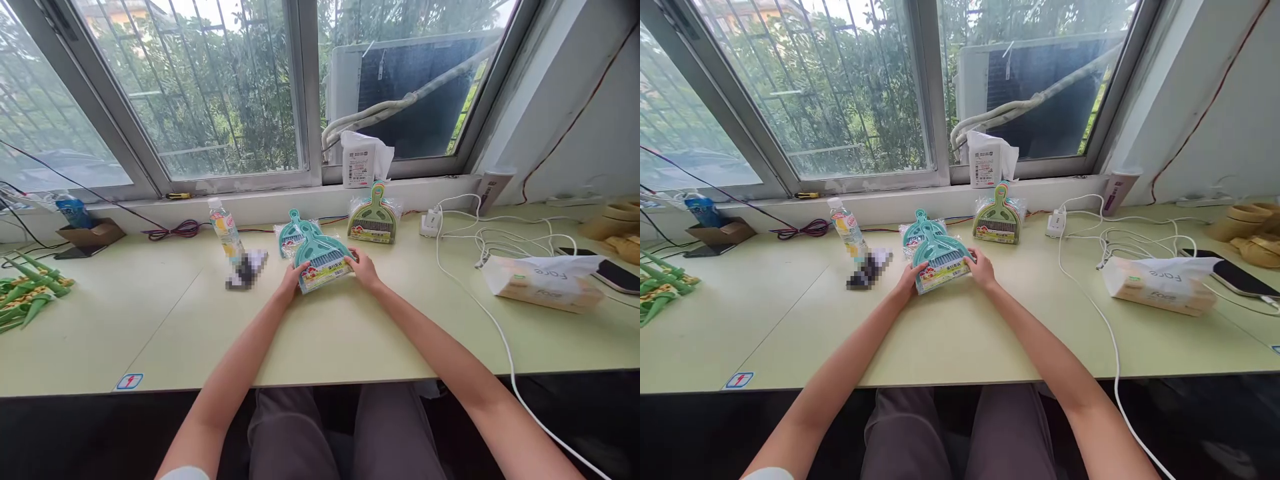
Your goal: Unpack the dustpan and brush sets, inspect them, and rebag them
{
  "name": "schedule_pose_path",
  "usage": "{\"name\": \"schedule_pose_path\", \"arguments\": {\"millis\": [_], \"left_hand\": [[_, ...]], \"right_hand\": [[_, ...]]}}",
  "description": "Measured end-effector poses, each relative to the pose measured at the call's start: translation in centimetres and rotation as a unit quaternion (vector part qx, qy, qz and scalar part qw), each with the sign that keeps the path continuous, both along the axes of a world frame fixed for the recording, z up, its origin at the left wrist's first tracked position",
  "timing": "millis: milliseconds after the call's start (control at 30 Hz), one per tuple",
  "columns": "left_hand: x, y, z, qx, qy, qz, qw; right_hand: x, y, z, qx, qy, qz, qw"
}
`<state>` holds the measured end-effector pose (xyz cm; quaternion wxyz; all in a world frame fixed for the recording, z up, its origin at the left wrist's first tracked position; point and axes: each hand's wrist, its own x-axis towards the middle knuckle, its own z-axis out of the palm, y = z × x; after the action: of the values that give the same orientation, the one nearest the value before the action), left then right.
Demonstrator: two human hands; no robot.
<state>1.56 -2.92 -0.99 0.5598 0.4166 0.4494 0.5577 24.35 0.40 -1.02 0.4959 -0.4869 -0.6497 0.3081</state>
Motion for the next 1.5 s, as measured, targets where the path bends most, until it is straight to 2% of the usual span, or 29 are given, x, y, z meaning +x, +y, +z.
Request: {"name": "schedule_pose_path", "arguments": {"millis": [67,100,167,233,300,400,467,567,633,700,833,1000,1100,1200,1367,1500], "left_hand": [[0.2,-0.2,0.2,0.002,0.002,-0.009,1.000],[0.3,-0.3,0.3,0.001,0.003,-0.012,1.000],[0.6,-0.4,0.4,0.003,-0.007,-0.001,1.000],[0.8,-0.2,0.4,0.003,-0.022,0.013,1.000],[0.8,0.1,0.3,0.008,-0.019,0.028,0.999],[0.4,0.4,0.2,0.016,-0.008,0.061,0.998],[0.1,0.3,0.2,0.025,-0.007,0.056,0.998],[-0.1,-0.1,0.5,0.043,-0.011,-0.007,0.999],[0.1,-0.4,0.6,0.053,-0.017,-0.045,0.997],[0.1,-0.6,0.8,0.060,-0.027,-0.065,0.996],[-0.4,-0.9,1.4,0.052,-0.028,-0.116,0.991],[-1.2,-1.5,2.3,0.052,0.050,-0.231,0.970],[-0.9,-1.7,2.3,0.022,0.043,-0.269,0.962],[-0.4,-1.6,1.9,0.001,0.024,-0.251,0.968],[-0.1,-0.5,1.1,-0.033,-0.004,-0.076,0.997],[-0.8,0.3,1.3,-0.030,-0.028,-0.021,0.999]], "right_hand": [[0.6,-1.3,0.4,0.113,-0.103,-0.034,0.988],[0.9,-1.9,0.6,0.167,-0.152,-0.029,0.974],[0.9,-3.2,1.2,0.236,-0.240,0.023,0.941],[0.4,-4.2,1.6,0.251,-0.300,0.075,0.917],[-0.6,-5.0,1.7,0.233,-0.349,0.112,0.901],[-1.6,-5.8,1.6,0.193,-0.363,0.129,0.903],[-1.7,-5.9,1.6,0.161,-0.342,0.125,0.917],[-1.3,-5.3,1.6,0.090,-0.285,0.102,0.949],[-0.8,-4.7,1.6,0.018,-0.209,0.089,0.974],[-0.3,-4.0,1.5,-0.058,-0.091,0.084,0.991],[0.1,-3.1,1.2,-0.140,0.109,0.114,0.977],[0.2,-2.7,1.0,-0.119,0.271,0.137,0.945],[0.5,-2.7,1.2,-0.124,0.316,0.137,0.931],[0.5,-2.8,1.2,-0.148,0.306,0.117,0.933],[0.2,-3.0,1.3,-0.165,0.320,0.083,0.929],[0.2,-3.3,2.4,-0.169,0.320,0.085,0.928]]}}
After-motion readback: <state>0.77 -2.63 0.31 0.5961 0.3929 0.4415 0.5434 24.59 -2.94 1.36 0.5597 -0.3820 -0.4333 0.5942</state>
